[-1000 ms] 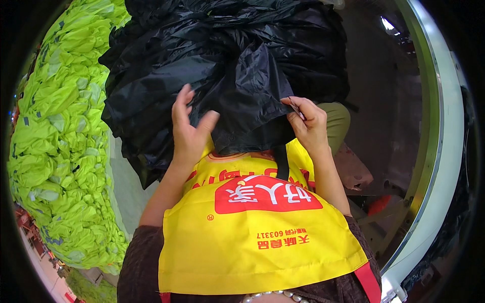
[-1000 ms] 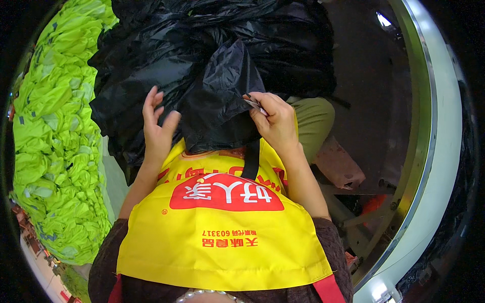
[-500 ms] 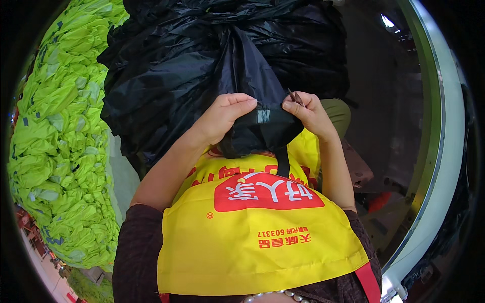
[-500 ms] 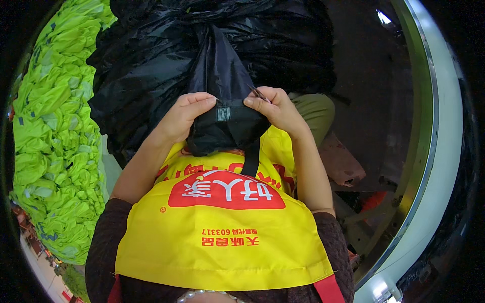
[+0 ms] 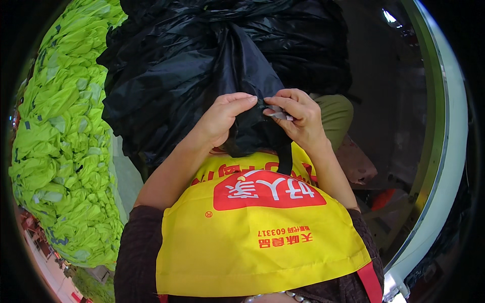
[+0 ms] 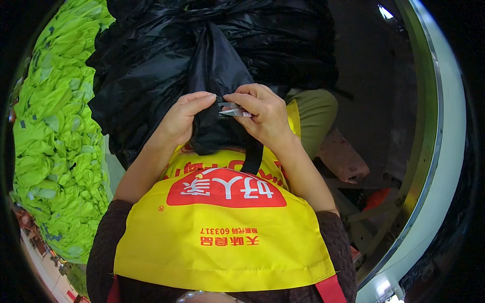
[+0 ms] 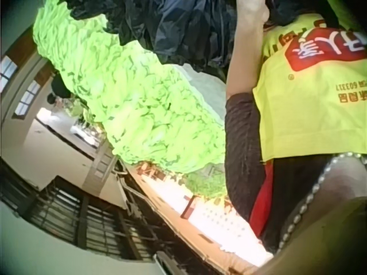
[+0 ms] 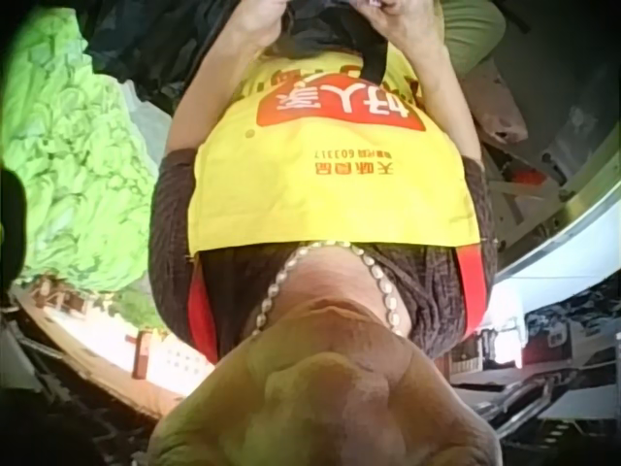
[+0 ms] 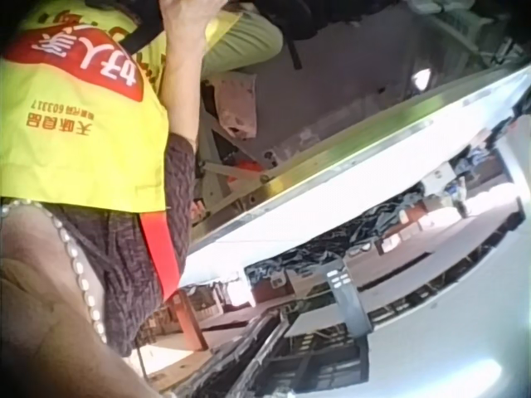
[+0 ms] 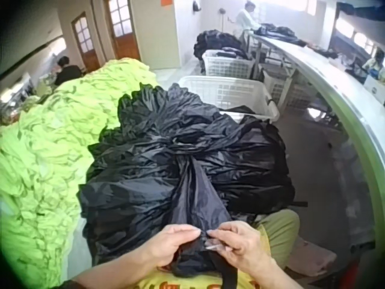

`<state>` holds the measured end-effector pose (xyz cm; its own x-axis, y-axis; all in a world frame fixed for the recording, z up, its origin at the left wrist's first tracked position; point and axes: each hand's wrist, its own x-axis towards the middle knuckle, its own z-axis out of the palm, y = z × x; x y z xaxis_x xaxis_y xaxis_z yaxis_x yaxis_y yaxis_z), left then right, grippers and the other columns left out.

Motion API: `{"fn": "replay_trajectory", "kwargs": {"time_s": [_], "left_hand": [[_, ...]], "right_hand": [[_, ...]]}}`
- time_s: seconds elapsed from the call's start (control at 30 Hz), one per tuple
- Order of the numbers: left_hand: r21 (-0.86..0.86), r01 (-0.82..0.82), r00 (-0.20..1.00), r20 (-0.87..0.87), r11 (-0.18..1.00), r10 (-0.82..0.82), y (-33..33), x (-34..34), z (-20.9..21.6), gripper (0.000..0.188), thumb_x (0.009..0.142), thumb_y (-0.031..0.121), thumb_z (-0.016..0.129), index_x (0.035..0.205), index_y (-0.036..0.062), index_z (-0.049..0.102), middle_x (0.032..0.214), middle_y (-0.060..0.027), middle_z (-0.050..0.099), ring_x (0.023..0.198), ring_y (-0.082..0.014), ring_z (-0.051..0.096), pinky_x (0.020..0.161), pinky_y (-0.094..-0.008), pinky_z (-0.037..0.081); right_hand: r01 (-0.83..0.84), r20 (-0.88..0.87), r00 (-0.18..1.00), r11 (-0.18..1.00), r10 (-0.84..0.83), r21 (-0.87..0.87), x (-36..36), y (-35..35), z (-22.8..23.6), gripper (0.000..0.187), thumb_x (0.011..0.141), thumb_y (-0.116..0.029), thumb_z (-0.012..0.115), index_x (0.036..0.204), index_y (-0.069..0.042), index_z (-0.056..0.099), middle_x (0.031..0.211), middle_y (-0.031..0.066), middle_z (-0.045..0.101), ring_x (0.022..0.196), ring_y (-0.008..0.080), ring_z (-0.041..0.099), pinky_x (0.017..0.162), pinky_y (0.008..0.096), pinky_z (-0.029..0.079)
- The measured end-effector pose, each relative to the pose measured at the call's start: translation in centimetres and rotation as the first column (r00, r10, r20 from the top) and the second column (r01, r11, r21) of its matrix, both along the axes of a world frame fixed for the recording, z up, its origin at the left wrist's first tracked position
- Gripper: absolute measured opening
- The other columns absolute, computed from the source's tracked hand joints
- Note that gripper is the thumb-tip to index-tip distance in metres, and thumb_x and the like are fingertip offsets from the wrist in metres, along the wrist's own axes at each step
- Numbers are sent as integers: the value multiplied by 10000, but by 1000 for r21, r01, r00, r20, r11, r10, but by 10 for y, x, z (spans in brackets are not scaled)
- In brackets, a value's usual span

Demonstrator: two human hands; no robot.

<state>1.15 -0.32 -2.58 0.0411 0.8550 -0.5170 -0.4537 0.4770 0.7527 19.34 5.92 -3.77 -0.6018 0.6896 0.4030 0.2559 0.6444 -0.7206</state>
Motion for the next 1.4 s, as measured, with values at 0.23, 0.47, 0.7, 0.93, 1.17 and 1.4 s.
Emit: {"fn": "replay_trajectory", "kwargs": {"time_s": [0.23, 0.47, 0.7, 0.93, 1.17, 1.4], "left_hand": [[-2, 31, 998, -46, 1000, -31, 1, 6, 0, 166, 866, 156, 564, 922, 21, 643, 884, -16, 632, 852, -75, 556, 800, -210, 411], [46, 29, 1000, -1, 999, -29, 1, 3, -7, 168, 855, 161, 580, 918, 18, 641, 881, -4, 630, 850, -70, 548, 798, -214, 407], [40, 13, 998, 57, 999, -15, 0, -1, -7, 169, 847, 166, 595, 929, 26, 643, 889, -11, 636, 850, -76, 559, 802, -215, 414], [-24, 24, 996, 81, 999, -22, 3, 0, 5, 164, 857, 159, 578, 917, 20, 643, 850, -35, 652, 779, -92, 597, 743, -212, 455], [-14, 36, 997, 70, 999, -34, 2, 2, 3, 164, 859, 156, 576, 912, 14, 641, 858, -43, 652, 784, -97, 603, 735, -208, 461], [-24, 40, 997, 65, 999, -38, 2, 3, 2, 167, 859, 159, 577, 916, 14, 635, 862, -40, 648, 783, -95, 600, 739, -210, 462]], "right_hand": [[24, 85, 995, 954, -52, 298, -5, -3, 7, 177, 642, 5, 633, 800, -66, 596, 806, 78, 587, 696, 233, 581, 569, 304, 477], [-147, 54, 988, 980, 141, 134, 4, -21, 30, 178, 646, 14, 642, 795, -56, 574, 767, 100, 573, 687, 254, 590, 566, 310, 472], [-16, 38, 999, 960, 28, -280, 29, -17, 38, 241, 756, -172, 671, 913, -21, 569, 756, 111, 569, 630, 223, 571, 552, 298, 436], [49, 283, 955, 989, -87, 138, 25, -15, 16, 224, 827, -201, 608, 957, -29, 549, 726, 104, 527, 612, 260, 540, 510, 329, 422], [35, 229, 971, 986, -73, 165, 23, -14, 8, 223, 828, -221, 609, 950, -43, 555, 722, 97, 530, 609, 248, 546, 500, 323, 421], [21, 237, 969, 981, -67, 193, 16, -13, 11, 187, 820, -194, 616, 924, -49, 558, 711, 90, 530, 604, 248, 549, 502, 332, 422]]}}
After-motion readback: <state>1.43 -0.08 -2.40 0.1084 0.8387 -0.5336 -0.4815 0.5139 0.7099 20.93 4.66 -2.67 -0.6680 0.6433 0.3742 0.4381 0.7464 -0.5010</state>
